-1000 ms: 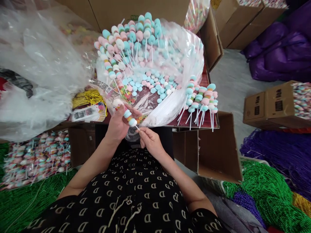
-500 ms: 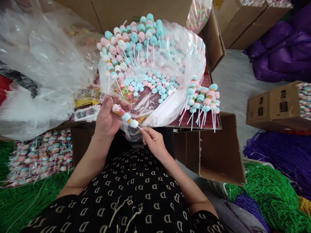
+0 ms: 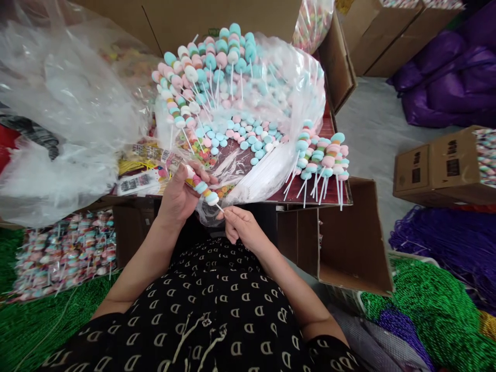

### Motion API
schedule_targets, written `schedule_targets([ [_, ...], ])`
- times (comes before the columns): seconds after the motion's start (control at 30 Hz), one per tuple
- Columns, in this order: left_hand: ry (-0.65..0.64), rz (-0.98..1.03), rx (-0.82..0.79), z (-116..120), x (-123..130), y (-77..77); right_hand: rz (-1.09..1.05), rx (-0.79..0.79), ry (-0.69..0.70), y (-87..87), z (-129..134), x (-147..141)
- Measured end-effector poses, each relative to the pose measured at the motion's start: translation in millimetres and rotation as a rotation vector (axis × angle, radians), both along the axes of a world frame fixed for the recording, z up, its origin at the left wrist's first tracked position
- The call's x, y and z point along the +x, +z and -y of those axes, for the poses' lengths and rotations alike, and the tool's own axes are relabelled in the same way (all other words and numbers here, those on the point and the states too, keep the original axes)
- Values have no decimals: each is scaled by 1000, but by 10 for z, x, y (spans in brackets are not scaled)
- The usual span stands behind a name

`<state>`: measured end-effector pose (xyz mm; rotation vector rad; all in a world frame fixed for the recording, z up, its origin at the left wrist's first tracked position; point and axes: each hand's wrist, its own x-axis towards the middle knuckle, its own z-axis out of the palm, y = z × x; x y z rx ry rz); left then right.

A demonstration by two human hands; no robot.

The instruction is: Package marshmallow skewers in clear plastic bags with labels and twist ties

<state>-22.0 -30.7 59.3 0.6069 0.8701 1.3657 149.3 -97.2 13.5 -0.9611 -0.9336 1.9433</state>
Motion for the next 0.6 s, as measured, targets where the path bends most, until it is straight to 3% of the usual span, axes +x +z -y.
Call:
schedule_targets([
  [0.2,-52,3,-10,25,48,-81,182,68,-159,-90,-6,-57],
  [0.43,-153,11,12,25,-48,-138,149,32,-145,-159,-19,-74],
  [0.6,-39,-17,18,27,-127,-74,131,27,-139,-179,-41,-101],
])
